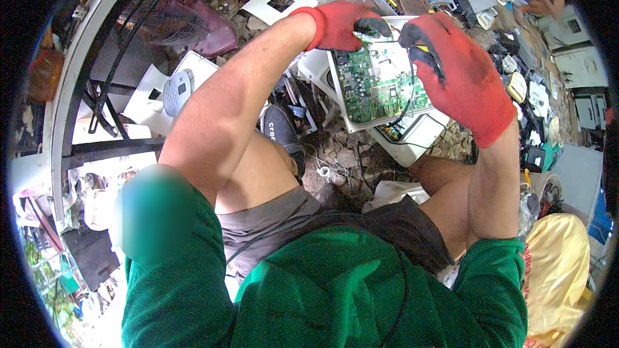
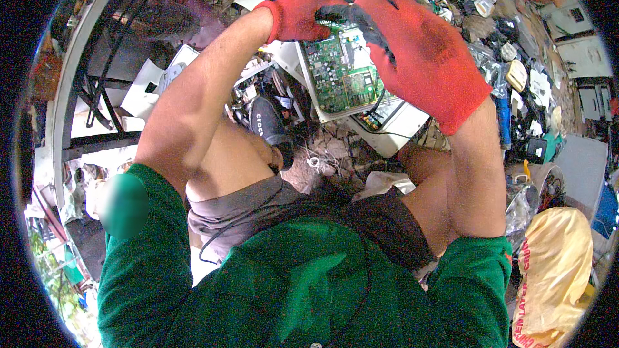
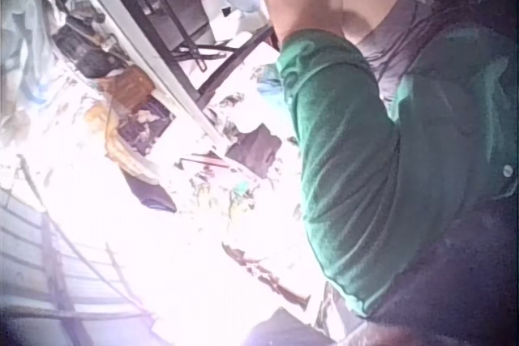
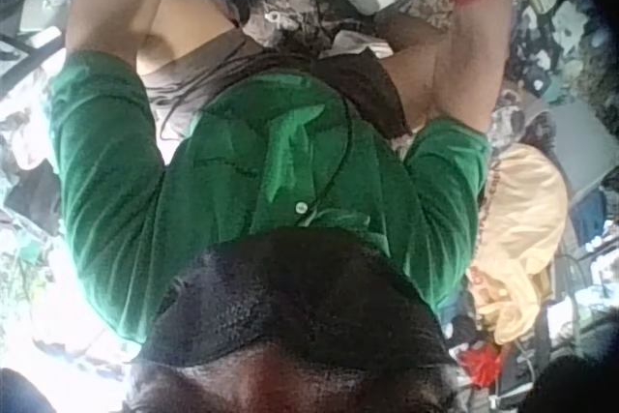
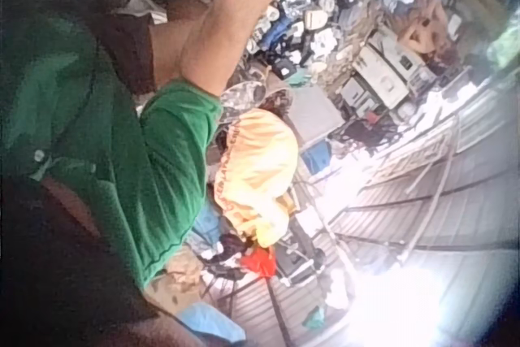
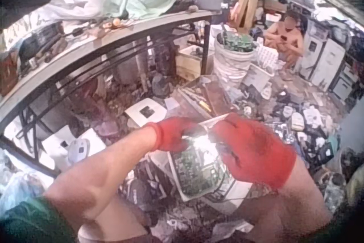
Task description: The person uses a screwdriver and pliers to remove screws from a white plastic device housing and pry it open to reveal an internal circuit board.
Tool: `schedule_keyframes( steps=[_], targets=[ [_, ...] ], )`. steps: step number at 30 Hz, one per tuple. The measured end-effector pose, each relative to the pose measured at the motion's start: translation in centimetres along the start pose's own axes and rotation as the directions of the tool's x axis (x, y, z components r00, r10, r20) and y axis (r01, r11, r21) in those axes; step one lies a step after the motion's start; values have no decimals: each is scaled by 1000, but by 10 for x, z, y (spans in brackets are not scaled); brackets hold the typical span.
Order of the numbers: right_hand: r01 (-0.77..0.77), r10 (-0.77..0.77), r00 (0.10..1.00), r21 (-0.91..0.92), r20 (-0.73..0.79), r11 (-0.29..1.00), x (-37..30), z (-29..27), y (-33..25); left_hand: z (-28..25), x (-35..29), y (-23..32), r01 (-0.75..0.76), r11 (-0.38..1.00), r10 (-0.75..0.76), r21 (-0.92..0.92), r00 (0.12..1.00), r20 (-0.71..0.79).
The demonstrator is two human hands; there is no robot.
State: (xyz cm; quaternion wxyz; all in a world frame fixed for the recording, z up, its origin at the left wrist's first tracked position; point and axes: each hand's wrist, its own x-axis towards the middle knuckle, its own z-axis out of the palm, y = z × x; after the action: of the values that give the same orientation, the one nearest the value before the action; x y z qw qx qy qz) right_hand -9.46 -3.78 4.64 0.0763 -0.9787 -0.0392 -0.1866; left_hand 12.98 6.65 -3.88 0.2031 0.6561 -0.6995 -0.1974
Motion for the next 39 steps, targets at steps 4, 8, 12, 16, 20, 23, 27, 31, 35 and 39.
schedule_keyframes(
  steps=[4,8,12,16,20,23,27,31,35,39],
  targets=[
    [-127,133,990,-116,39,985,-2,-3,0,1,4,-4,83,996,-83,14,997,7],
    [-212,199,916,1,348,977,9,-16,13,4,5,-40,-22,960,-22,-278,988,-155],
    [-410,279,758,97,590,907,24,-13,38,2,5,-63,45,989,-39,-144,998,40],
    [-627,320,590,171,742,760,42,-7,43,6,12,-59,-164,986,161,29,983,88],
    [-579,268,560,140,784,803,61,-3,26,17,26,-58,428,882,-444,-197,895,-45],
    [-176,59,625,66,778,982,67,-2,26,24,32,-54,376,918,-395,-130,896,-202],
    [-107,69,670,4,739,994,63,3,29,24,33,-36,421,887,-451,-192,878,-160],
    [254,-65,657,-139,751,957,71,1,28,24,32,-28,485,848,-519,-215,841,-152],
    [-352,306,474,-140,826,925,92,-6,16,19,26,-25,534,819,-564,-210,817,-121],
    [-184,264,723,-191,639,964,77,5,14,19,28,-26,517,830,-549,-210,824,-140]
  ],
)
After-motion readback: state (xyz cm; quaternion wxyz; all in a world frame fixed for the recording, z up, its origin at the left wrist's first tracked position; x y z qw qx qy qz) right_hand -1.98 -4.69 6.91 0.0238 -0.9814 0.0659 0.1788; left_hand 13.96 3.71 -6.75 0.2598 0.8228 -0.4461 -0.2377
